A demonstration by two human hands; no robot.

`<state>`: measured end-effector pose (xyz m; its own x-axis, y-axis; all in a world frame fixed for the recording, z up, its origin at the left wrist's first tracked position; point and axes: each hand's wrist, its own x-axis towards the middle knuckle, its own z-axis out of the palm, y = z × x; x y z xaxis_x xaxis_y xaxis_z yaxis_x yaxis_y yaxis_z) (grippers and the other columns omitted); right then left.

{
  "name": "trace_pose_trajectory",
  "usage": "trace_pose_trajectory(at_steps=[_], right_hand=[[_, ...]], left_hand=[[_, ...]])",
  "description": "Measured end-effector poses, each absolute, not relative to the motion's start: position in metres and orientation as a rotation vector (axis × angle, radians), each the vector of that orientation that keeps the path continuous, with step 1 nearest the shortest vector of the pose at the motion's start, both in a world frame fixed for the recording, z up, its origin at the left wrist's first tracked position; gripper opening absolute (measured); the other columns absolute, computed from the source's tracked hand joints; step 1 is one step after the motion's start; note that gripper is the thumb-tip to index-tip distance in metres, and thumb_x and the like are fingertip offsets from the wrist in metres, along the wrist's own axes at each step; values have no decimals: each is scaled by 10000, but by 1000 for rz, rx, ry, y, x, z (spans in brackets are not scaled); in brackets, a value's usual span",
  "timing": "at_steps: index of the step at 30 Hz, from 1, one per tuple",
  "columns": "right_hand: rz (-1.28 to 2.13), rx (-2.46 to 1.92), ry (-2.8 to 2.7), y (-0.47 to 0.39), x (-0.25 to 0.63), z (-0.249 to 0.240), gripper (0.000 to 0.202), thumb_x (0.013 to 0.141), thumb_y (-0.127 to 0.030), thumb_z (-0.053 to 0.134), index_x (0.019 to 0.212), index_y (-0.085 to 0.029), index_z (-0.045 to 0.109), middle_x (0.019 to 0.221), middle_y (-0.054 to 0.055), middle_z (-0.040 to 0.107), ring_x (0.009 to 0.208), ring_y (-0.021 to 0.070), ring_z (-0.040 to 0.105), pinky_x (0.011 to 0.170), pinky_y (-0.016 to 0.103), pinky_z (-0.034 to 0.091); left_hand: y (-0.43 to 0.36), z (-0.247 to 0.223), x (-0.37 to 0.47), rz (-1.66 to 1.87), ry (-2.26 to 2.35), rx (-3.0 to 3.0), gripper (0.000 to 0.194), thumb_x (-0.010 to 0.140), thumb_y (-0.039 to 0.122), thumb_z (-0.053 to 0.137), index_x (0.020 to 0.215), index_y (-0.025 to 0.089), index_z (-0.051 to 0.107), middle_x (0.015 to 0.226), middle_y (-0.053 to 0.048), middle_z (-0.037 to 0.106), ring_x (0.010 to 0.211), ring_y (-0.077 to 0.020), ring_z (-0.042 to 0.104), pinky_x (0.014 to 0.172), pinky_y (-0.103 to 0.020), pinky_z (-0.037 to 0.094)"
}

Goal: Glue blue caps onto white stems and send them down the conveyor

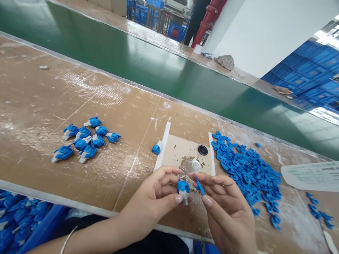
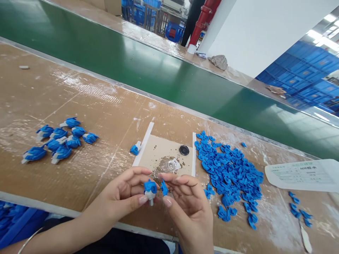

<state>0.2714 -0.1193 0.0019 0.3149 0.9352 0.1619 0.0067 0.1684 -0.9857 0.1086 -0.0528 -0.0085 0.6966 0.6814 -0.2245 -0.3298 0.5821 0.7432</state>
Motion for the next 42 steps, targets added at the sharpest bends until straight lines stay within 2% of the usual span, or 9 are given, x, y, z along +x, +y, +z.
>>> trace_pose_trajectory(at_steps=[6,11,17,21,25,30,34,38,42], right_hand=[[998,-1150,-950,-125,264,-2,265,875,-142,684,1070,-294,588,1168,39,708,1124,204,652,926,297,566],[833,-1246,-1104,-127,257,-5,259,888,-116,647,1062,-297,585,1165,16,697,1110,154,654,934,249,552],[513,-1341,-1339,-128,242,-15,325,886,-55,577,1124,-275,553,1186,28,656,1158,140,610,980,269,528],[463,-1325,-1473,-128,235,-17,371,888,-16,515,1164,-263,523,1214,28,639,1182,135,590,1013,292,508],[405,-1388,-1598,-136,254,-14,410,901,-116,572,1280,-245,490,1286,59,618,1245,188,552,1031,350,494],[-280,-1895,-1475,-154,311,-15,153,938,-298,602,1036,-194,656,988,58,684,928,193,653,860,325,504],[-444,-2029,-1516,-165,339,-18,262,964,-390,555,954,-160,682,926,69,686,847,211,653,788,329,485],[-487,-2134,-1582,-170,349,-26,413,991,-486,455,1028,-141,679,964,84,678,836,231,649,729,336,469],[-549,-2108,-1691,-169,353,-37,457,1014,-459,401,1018,-108,694,963,114,676,842,244,641,778,357,472]], left_hand=[[-59,-10,111,640,508,722,330,873,189,698,1160,228,538,1143,-34,673,1012,-117,642,902,-239,474],[-60,-8,110,641,481,745,303,883,182,681,1155,238,561,1111,-16,683,992,-101,643,888,-216,471],[-54,-10,109,603,560,737,388,833,224,751,1160,228,543,1043,-6,697,927,-94,651,839,-197,486],[-50,-13,110,588,576,738,341,812,216,772,1090,212,575,974,4,716,861,-80,658,758,-162,497],[-45,-13,98,640,593,792,372,801,193,780,1114,220,580,958,-10,736,859,-107,692,759,-170,526],[-37,-12,79,674,650,894,333,825,181,758,1112,236,598,967,-22,747,875,-146,726,783,-188,550],[-40,-9,79,663,483,878,271,851,147,724,1092,240,643,1051,-42,744,942,-153,722,835,-196,547],[-48,-7,83,654,319,850,308,864,138,705,1141,257,642,1092,-50,732,957,-145,713,836,-190,535],[-49,-6,84,599,222,804,252,887,165,680,1128,238,667,1136,-68,716,958,-159,709,845,-230,542]])
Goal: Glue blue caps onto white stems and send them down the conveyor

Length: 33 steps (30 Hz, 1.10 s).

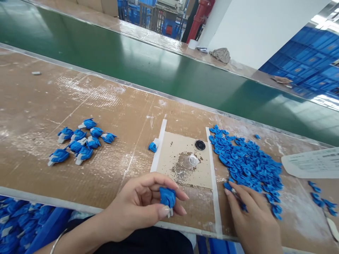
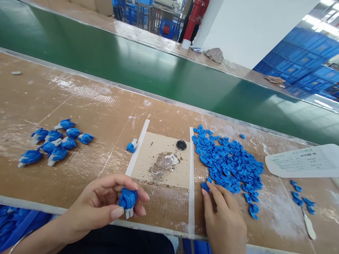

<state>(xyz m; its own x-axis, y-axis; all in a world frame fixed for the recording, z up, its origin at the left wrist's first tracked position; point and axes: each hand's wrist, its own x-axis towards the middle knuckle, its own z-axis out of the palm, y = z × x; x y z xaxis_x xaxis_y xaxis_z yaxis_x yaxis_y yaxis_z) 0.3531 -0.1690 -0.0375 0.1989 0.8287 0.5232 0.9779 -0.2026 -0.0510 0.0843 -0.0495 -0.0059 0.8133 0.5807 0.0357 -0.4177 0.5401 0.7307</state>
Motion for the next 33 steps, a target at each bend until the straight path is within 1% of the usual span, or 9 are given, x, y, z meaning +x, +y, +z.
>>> trace_pose_trajectory(at_steps=[5,10,13,16,19,21,23,27,33], right_hand=[[-564,-2061,-1772,-167,358,-43,420,1024,-392,383,982,-112,694,977,130,688,855,248,649,799,379,486],[-483,-1994,-1865,-169,363,-44,310,1012,-302,406,1088,-159,671,986,97,674,864,229,644,772,363,496],[-280,-2042,-1796,-169,366,-43,317,1011,-363,407,1100,-187,656,993,84,650,850,211,641,756,350,504],[-105,-2068,-1712,-169,369,-41,336,995,-469,432,988,-207,642,938,62,641,739,183,627,707,335,508],[-75,-2090,-1663,-167,367,-38,382,985,-534,434,881,-211,609,817,27,621,622,153,587,612,301,480],[-136,-2108,-1655,-167,362,-36,391,989,-541,427,891,-211,612,792,15,626,615,149,589,597,292,468],[-245,-2091,-1672,-167,356,-36,366,1003,-500,426,949,-202,633,864,30,658,698,161,630,656,297,482],[-472,-1974,-1792,-170,345,-36,239,1009,-324,476,999,-163,652,989,77,689,878,211,666,837,343,487],[-651,-1817,-2198,-180,342,-34,217,989,-142,460,1135,-116,618,1085,120,708,1020,291,659,894,428,475]], left_hand=[[-49,-3,85,565,110,747,293,903,177,662,1191,232,655,1185,-92,702,990,-174,702,860,-250,540],[-51,-2,86,553,206,767,257,895,197,673,1150,234,678,1158,-97,708,953,-188,707,846,-287,547],[-52,-4,87,601,227,779,250,877,194,690,1124,233,688,1113,-89,722,906,-179,712,806,-270,554],[-52,-5,89,624,253,786,239,869,195,696,1107,227,695,1095,-94,728,887,-182,716,785,-269,564],[-54,-5,90,640,255,788,240,873,185,684,1109,229,693,1095,-89,729,902,-183,718,798,-270,576],[-56,-5,90,655,261,793,250,876,165,671,1116,236,690,1105,-79,726,925,-177,714,815,-259,578],[-58,-6,90,663,275,808,266,882,146,650,1125,248,686,1117,-67,720,947,-171,709,826,-249,576],[-59,-10,89,690,374,975,304,884,103,606,1131,267,674,1095,-55,717,920,-159,697,822,-251,566],[-61,-14,90,748,582,1339,328,858,66,585,1129,242,643,1061,-58,706,875,-157,678,818,-266,557]])
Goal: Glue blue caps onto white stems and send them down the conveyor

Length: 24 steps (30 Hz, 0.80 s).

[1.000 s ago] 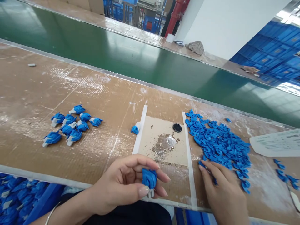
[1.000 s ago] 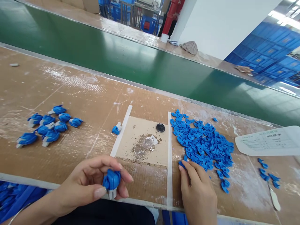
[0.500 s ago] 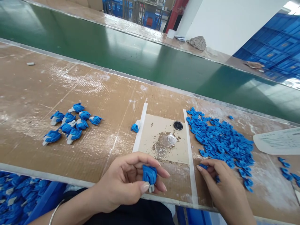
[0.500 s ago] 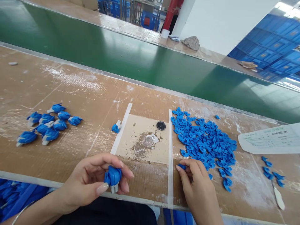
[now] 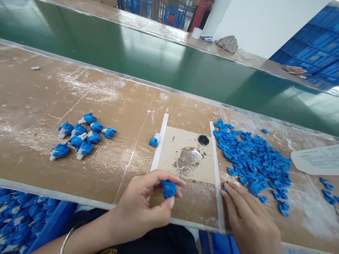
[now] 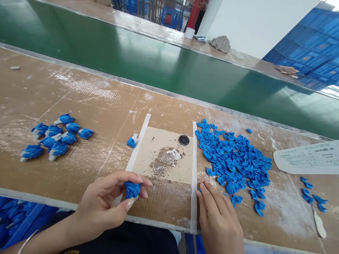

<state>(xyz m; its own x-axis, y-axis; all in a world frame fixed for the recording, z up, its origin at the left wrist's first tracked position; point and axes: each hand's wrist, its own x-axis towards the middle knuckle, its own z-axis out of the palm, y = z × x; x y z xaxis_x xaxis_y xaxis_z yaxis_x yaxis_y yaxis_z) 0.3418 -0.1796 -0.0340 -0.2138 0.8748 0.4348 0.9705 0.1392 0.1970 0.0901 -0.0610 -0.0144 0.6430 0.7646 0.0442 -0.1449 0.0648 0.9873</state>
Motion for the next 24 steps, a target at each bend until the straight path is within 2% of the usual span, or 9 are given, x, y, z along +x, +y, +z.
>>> trace_pose_trajectory(at_steps=[3,8,10,12,15,20,24], right_hand=[[-638,-1854,-2152,-182,339,-38,226,986,-146,456,1137,-131,624,1103,122,704,1036,295,655,889,434,485],[-286,-2018,-1559,-178,316,-33,272,961,-394,553,1075,-165,647,1029,114,688,903,267,672,800,412,535],[-28,-1899,-1470,-175,299,-22,232,930,-357,609,1099,-201,640,1030,85,668,898,229,670,753,349,559],[143,-1733,-1501,-169,281,-10,210,906,-245,632,1115,-236,642,1044,64,640,919,198,662,726,292,572],[164,-1569,-1627,-157,259,3,287,869,-118,636,1122,-251,651,1057,58,606,890,167,661,694,246,582],[139,-1542,-1635,-140,241,5,285,861,-98,644,1101,-250,662,1084,70,590,864,167,668,666,256,607],[145,-1516,-1635,-140,238,-1,294,865,-95,630,1116,-247,643,1116,71,622,939,190,666,734,299,607]], left_hand=[[-63,-14,92,791,657,1494,354,825,47,585,1122,237,624,1047,-44,710,863,-148,685,795,-244,558],[-64,-9,99,908,794,1778,373,774,63,595,1123,191,579,1025,-50,720,865,-160,703,824,-263,575],[-64,-8,100,926,827,1879,350,786,83,596,1121,181,569,1013,-51,724,873,-159,710,847,-256,576],[-64,-8,99,930,827,1979,328,812,104,601,1130,174,559,1031,-62,727,919,-165,712,874,-247,572],[-66,-9,96,941,801,2107,337,856,124,607,1178,168,520,1088,-85,719,1016,-177,696,921,-245,557],[-69,-10,93,995,765,2178,395,889,114,580,1250,188,437,1143,-105,690,1067,-196,670,938,-291,551],[-65,-11,89,1024,751,2241,362,892,94,559,1227,179,452,1105,-105,693,1019,-200,671,920,-302,547]])
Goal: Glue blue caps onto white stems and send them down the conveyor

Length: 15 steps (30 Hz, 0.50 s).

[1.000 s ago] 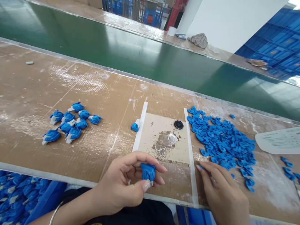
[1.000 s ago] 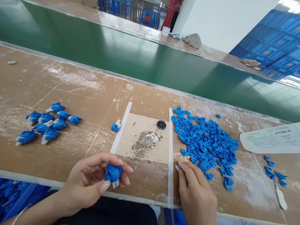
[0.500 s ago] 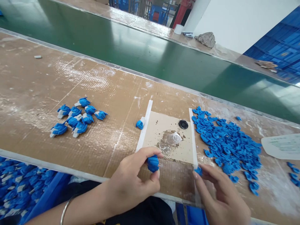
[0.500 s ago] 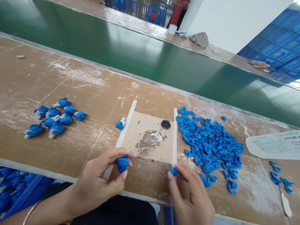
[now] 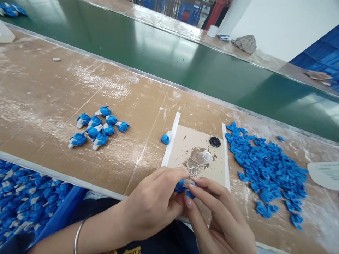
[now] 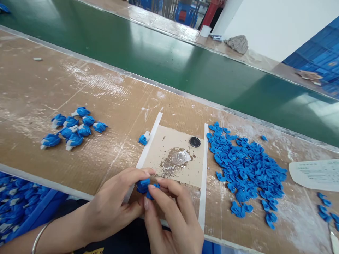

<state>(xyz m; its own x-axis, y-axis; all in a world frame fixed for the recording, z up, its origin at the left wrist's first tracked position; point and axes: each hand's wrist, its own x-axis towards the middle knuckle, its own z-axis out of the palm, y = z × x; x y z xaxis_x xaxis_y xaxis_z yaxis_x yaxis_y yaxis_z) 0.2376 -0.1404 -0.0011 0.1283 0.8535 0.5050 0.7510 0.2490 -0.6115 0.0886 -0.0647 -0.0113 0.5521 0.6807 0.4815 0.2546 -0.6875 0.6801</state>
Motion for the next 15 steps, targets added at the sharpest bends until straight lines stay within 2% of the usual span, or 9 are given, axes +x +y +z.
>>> trace_pose_trajectory(at_steps=[3,7,12,15], right_hand=[[100,-1549,-1610,-146,244,-8,323,866,-121,631,1164,-246,614,1142,70,649,1016,223,644,824,369,565],[-80,-1756,-1414,-146,267,-15,349,887,-247,662,1229,-221,593,1094,78,668,976,234,622,870,406,485],[-167,-1778,-1581,-117,293,-11,423,922,-299,628,1323,-215,521,1105,78,682,1037,242,606,887,403,479],[-177,-1755,-1700,-101,299,-10,418,946,-320,590,1340,-212,502,1097,69,696,1039,233,600,885,385,481]], left_hand=[[-53,-14,77,963,857,2457,310,872,39,516,1164,142,536,1073,-123,694,1045,-241,647,961,-356,515],[-34,-20,59,777,1027,2650,295,876,29,450,1099,84,636,1103,-177,680,1088,-305,606,1020,-456,452],[-17,-11,51,662,1034,2558,280,898,158,514,1152,112,624,1239,-175,620,1168,-339,532,1015,-496,424],[-3,5,55,684,1008,2606,277,917,247,541,1157,132,619,1223,-158,615,1166,-328,513,1014,-475,408]])
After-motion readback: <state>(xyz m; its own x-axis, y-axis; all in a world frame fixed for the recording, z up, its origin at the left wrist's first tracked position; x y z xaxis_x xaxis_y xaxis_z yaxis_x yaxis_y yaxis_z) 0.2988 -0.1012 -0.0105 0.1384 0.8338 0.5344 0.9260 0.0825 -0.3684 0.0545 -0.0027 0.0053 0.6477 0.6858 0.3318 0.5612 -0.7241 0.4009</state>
